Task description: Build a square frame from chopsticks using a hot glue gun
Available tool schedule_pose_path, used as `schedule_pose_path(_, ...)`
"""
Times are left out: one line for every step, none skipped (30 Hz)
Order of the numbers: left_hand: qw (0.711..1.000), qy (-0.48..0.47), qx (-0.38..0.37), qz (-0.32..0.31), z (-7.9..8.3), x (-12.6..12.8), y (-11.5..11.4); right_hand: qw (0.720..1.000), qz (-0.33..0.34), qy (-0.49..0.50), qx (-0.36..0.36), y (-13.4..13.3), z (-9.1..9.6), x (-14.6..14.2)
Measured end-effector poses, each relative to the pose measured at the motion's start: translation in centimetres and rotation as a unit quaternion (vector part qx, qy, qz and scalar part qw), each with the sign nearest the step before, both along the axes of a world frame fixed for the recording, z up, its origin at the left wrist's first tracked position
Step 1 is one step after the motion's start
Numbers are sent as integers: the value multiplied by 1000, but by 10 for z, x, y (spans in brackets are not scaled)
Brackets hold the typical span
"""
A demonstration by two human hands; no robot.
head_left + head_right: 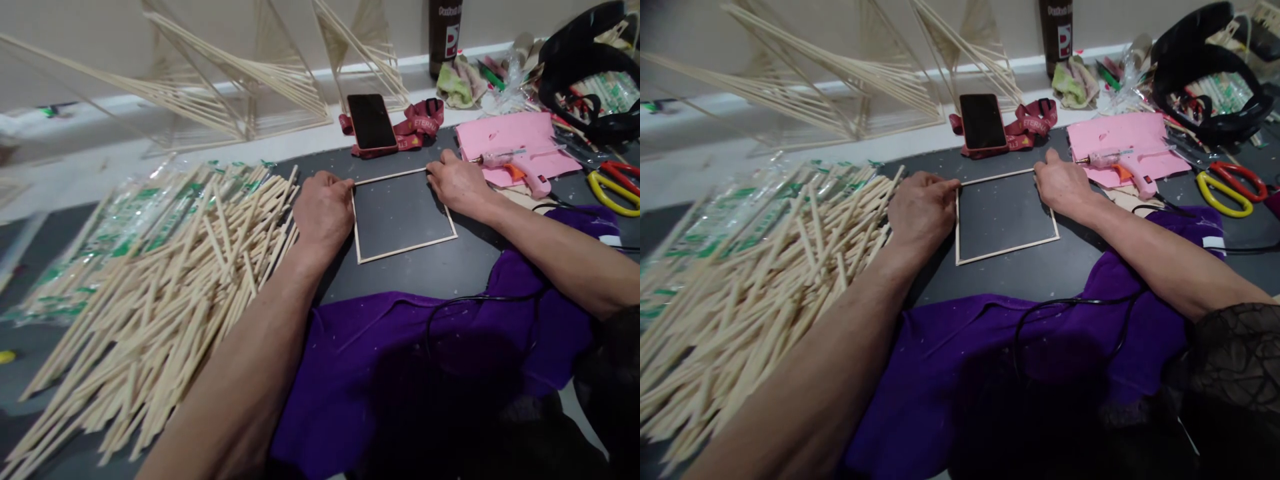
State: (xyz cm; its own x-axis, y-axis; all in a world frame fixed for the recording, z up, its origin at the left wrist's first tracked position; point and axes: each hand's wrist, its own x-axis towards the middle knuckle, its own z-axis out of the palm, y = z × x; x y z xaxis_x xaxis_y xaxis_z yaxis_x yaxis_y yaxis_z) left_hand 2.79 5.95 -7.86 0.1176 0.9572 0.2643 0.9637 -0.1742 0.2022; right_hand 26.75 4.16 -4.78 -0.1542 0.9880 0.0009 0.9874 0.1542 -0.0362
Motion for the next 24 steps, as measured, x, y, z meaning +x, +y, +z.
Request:
schedule_pose_path(1000,-10,0,1,0,1,-1,1000,0,2,-1,0,0,0)
schedule_pose_path(1000,-20,-1,4,1,2,-2,1000,0,4,-2,0,0,0)
schedule_pose_path(1000,-28,-4,8,2,3,-2,1000,0,4,-3,0,-1,0)
schedule_pose_path(999,-34,-8,15,2,4,-3,1000,-1,4,-3,0,-1,0)
schedule_pose_path(999,-37,-13,21,3,4,-3,1000,-1,4,-3,0,0,0)
schedule_pose_path(999,-40,-17,26,4,4,-3,1000,-2,2,-4,0,0,-1)
schedule_pose_path(998,-42,-21,29,4,4,-3,1000,-1,1,-6,0,0,-1)
schedule_pose_path(998,-45,-23,30,5,4,-3,1000,-1,1,-7,0,0,-1)
schedule_pose_path(998,-48,-24,28,5,3,-3,1000,-1,1,-8,0,0,-1)
schedule_pose_path(998,-50,-23,25,4,2,-3,1000,-1,2,-8,0,1,-1)
schedule_pose_path(998,-51,-23,22,4,2,-3,1000,-2,4,-8,0,0,-2)
schedule_pose_path(998,-50,-21,20,3,1,-2,1000,-2,5,-8,0,0,-2)
schedule_pose_path(999,-48,-17,17,2,0,-2,1000,-4,8,-7,0,0,-2)
schedule_pose_path(999,-45,-13,15,1,-1,-1,1000,-5,10,-6,1,-1,-2)
schedule_pose_path(999,-42,-8,12,-1,-2,-1,1000,-4,13,-3,1,-2,-1)
schedule_pose_path(999,-40,-2,11,-2,-3,-1,1000,-2,17,-1,2,-3,-1)
schedule_pose_path(999,-38,3,9,-3,-3,0,1000,1,20,3,2,-4,0)
schedule_pose_path(999,-36,6,9,-3,-3,0,1000,5,23,8,3,-5,0)
schedule_pose_path(999,-34,7,9,-3,-3,0,1000,10,23,14,3,-6,1)
schedule_pose_path(999,-32,6,8,-3,-2,-1,1000,13,22,18,3,-7,1)
schedule_pose_path(999,-31,5,7,-3,-1,-1,999,14,20,23,3,-8,2)
schedule_pose_path(1000,-30,3,6,-2,0,-2,999,14,18,26,3,-8,2)
schedule_pose_path(1000,-28,-1,4,-1,1,-3,999,13,14,28,2,-9,2)
schedule_pose_path(1000,-24,-6,4,0,2,-3,999,13,9,28,2,-9,3)
